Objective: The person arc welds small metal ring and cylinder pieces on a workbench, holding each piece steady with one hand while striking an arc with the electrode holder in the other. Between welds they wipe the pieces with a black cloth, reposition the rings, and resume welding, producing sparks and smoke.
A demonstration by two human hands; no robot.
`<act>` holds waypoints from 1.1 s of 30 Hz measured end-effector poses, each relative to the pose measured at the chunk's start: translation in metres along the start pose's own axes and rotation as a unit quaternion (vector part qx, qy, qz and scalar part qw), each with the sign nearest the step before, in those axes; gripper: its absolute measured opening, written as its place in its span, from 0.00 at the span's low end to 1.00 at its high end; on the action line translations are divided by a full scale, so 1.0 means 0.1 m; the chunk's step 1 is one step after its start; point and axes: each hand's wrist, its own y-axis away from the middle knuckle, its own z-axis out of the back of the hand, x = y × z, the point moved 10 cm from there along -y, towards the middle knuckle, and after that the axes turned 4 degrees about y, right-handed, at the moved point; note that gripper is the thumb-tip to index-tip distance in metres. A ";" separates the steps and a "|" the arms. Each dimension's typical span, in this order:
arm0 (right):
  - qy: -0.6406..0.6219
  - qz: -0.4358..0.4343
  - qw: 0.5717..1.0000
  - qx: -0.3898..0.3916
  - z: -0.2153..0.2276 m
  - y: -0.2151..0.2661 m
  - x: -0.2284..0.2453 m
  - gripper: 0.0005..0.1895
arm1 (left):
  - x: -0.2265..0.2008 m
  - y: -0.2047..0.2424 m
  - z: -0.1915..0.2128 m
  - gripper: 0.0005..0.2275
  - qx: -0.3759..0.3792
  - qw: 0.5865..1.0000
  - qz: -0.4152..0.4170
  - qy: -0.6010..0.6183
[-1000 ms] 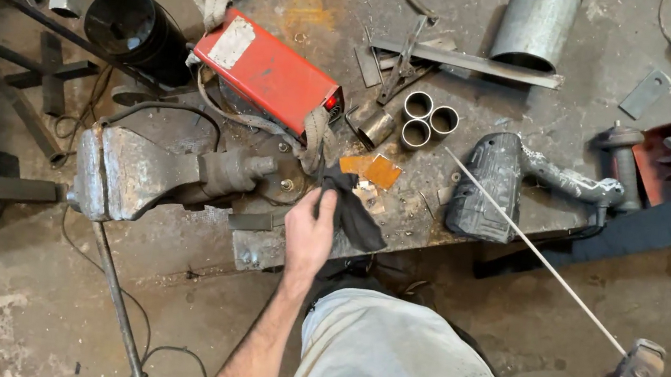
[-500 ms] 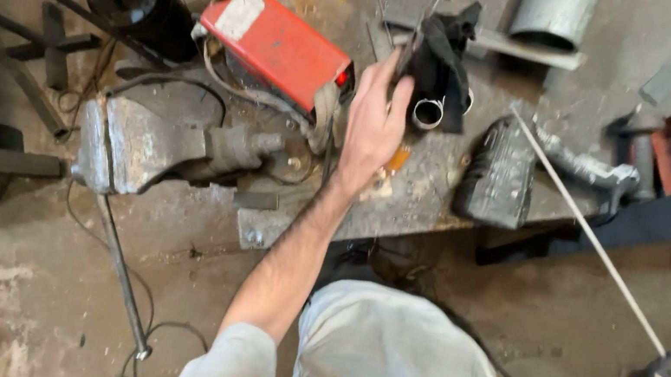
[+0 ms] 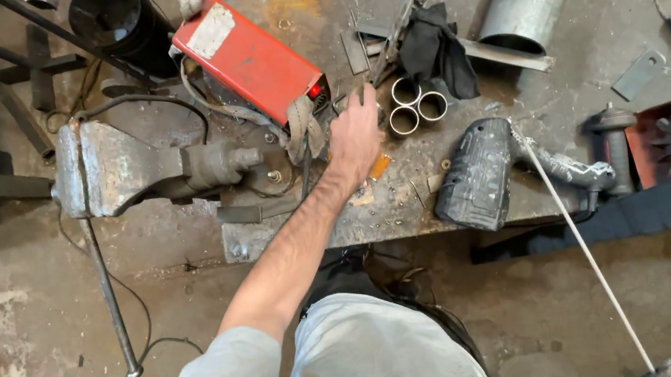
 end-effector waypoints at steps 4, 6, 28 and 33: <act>-0.092 -0.082 0.985 0.118 0.03 -0.02 -0.19 0.29 | 0.04 0.12 -0.17 0.28 0.031 0.995 -0.053 -0.084; -0.136 -0.104 0.972 0.163 -0.03 -0.10 -0.23 0.29 | 0.06 0.55 0.03 0.29 0.033 0.998 -0.056 -0.002; 0.014 0.001 1.000 -0.001 -0.52 -0.12 0.20 0.29 | 0.27 1.66 0.67 0.37 -0.054 0.984 -0.035 0.168; 0.005 0.006 1.000 0.023 -0.39 -0.15 0.15 0.29 | 0.35 1.51 0.43 0.40 -0.024 0.976 0.010 0.215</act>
